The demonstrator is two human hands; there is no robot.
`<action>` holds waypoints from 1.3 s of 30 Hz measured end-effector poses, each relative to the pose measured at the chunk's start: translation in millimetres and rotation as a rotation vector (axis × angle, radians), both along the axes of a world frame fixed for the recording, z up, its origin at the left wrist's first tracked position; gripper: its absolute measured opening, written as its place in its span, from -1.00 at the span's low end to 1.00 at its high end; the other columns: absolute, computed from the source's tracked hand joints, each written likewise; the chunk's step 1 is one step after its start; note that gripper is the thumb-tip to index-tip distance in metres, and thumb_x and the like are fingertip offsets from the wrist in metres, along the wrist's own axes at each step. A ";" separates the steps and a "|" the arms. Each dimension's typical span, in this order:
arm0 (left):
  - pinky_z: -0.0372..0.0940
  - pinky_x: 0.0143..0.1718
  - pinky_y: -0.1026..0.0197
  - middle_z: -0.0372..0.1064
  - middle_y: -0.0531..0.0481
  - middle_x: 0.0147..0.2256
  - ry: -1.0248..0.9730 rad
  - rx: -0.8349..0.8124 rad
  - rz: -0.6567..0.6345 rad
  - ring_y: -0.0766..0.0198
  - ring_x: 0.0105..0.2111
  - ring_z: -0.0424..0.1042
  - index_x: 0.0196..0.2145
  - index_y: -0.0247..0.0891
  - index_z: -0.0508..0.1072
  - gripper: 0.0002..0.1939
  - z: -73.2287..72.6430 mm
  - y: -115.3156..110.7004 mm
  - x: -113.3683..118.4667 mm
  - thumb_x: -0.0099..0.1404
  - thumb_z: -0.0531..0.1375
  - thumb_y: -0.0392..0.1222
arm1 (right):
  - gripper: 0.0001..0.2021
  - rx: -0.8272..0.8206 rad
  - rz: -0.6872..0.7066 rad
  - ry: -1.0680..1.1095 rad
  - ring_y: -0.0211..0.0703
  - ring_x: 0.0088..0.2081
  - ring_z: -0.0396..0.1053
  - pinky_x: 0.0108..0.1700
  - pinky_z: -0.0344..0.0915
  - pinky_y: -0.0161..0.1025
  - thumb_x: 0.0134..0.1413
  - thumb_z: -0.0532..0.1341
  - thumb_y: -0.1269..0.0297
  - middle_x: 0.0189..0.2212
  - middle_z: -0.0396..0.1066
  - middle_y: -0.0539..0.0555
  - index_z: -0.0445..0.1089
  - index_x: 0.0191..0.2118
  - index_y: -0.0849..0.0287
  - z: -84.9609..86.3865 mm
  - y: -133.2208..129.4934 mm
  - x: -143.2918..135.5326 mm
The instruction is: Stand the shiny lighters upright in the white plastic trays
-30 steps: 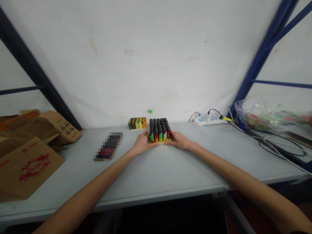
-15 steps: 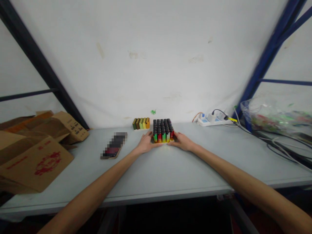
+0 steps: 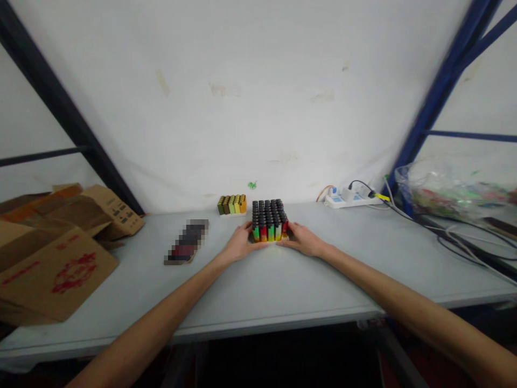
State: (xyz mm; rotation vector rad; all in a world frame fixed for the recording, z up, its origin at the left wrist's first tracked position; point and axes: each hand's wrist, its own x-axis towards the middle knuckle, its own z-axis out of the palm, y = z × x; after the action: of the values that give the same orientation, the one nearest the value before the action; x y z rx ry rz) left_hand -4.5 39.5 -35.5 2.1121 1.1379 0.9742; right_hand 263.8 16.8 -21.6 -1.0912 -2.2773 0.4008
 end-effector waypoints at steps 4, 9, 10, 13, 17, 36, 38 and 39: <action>0.30 0.20 -0.15 0.46 -0.21 0.12 0.047 0.028 -0.005 -0.15 0.13 0.41 0.15 -0.24 0.46 -0.21 -0.8 -4.9 -1.4 0.04 0.48 0.16 | -0.53 -0.016 0.008 0.017 0.05 -0.17 0.47 -0.08 0.39 -0.08 0.18 0.34 0.04 -0.10 0.52 0.23 0.35 0.09 0.22 -1.0 -6.1 0.0; 0.30 0.22 -0.12 0.43 -0.21 0.16 0.110 0.049 -0.002 -0.13 0.15 0.40 0.15 -0.25 0.46 -0.25 3.3 -11.5 0.3 0.09 0.45 0.16 | -0.49 -0.051 -0.015 0.046 0.08 -0.12 0.48 0.00 0.39 -0.04 0.14 0.37 0.06 -0.07 0.53 0.26 0.36 0.11 0.25 -0.7 -9.2 -3.1; 0.29 0.23 -0.12 0.42 -0.21 0.17 0.136 0.051 -0.002 -0.13 0.15 0.40 0.15 -0.26 0.46 -0.27 5.8 -13.0 0.7 0.11 0.44 0.16 | -0.46 -0.064 -0.008 0.056 0.10 -0.09 0.48 0.02 0.39 -0.03 0.13 0.38 0.06 -0.04 0.53 0.26 0.36 0.13 0.25 1.1 -9.3 -2.3; 0.26 0.27 -0.11 0.38 -0.22 0.21 0.237 0.055 -0.019 -0.17 0.19 0.37 0.18 -0.28 0.45 -0.24 17.4 -15.7 -2.9 0.12 0.43 0.16 | -0.32 -0.131 0.082 0.083 0.15 0.03 0.48 0.12 0.37 0.02 0.07 0.40 -0.02 0.10 0.50 0.24 0.34 0.24 0.21 11.5 -7.4 7.5; 0.16 0.34 -0.06 0.22 -0.26 0.34 0.417 -0.006 -0.152 -0.17 0.28 0.28 0.25 -0.30 0.39 -0.08 37.2 -12.4 -24.4 0.03 0.46 0.21 | -0.40 -0.253 0.192 0.056 0.11 0.09 0.47 0.18 0.35 -0.02 0.18 0.30 -0.11 0.15 0.49 0.15 0.42 0.23 0.13 25.7 0.8 34.7; -0.03 -0.45 0.20 0.09 0.11 -0.64 0.332 0.161 0.221 0.27 -0.56 0.15 -0.61 -0.17 0.14 -0.58 25.0 7.6 -45.1 0.36 0.00 0.02 | -0.71 0.000 -0.263 -0.102 -0.09 -0.28 0.45 -0.17 0.29 -0.24 0.36 0.09 0.22 -0.30 0.55 0.18 0.50 -0.23 0.25 -0.9 32.0 70.3; -0.05 -0.46 0.20 0.02 0.12 -0.65 0.320 0.159 0.229 0.28 -0.57 0.11 -0.63 -0.16 0.09 -0.58 23.5 8.0 -43.8 0.35 0.00 0.00 | -0.71 -0.002 -0.255 -0.099 -0.10 -0.28 0.45 -0.17 0.29 -0.24 0.35 0.09 0.21 -0.31 0.55 0.18 0.50 -0.24 0.25 -1.6 32.6 70.0; -0.07 -0.46 0.20 -0.01 0.12 -0.65 0.313 0.161 0.235 0.29 -0.57 0.08 -0.64 -0.15 0.06 -0.57 23.2 7.8 -42.9 0.35 0.00 0.00 | -0.71 -0.001 -0.252 -0.098 -0.10 -0.28 0.44 -0.17 0.29 -0.24 0.35 0.09 0.21 -0.31 0.55 0.18 0.50 -0.24 0.25 -1.6 32.9 70.1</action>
State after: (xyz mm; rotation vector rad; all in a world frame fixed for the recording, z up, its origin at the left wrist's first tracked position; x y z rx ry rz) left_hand -47.4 47.3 -12.3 2.3582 1.5354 0.8818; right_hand 333.9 49.7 -23.2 -1.4054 -2.1852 0.2513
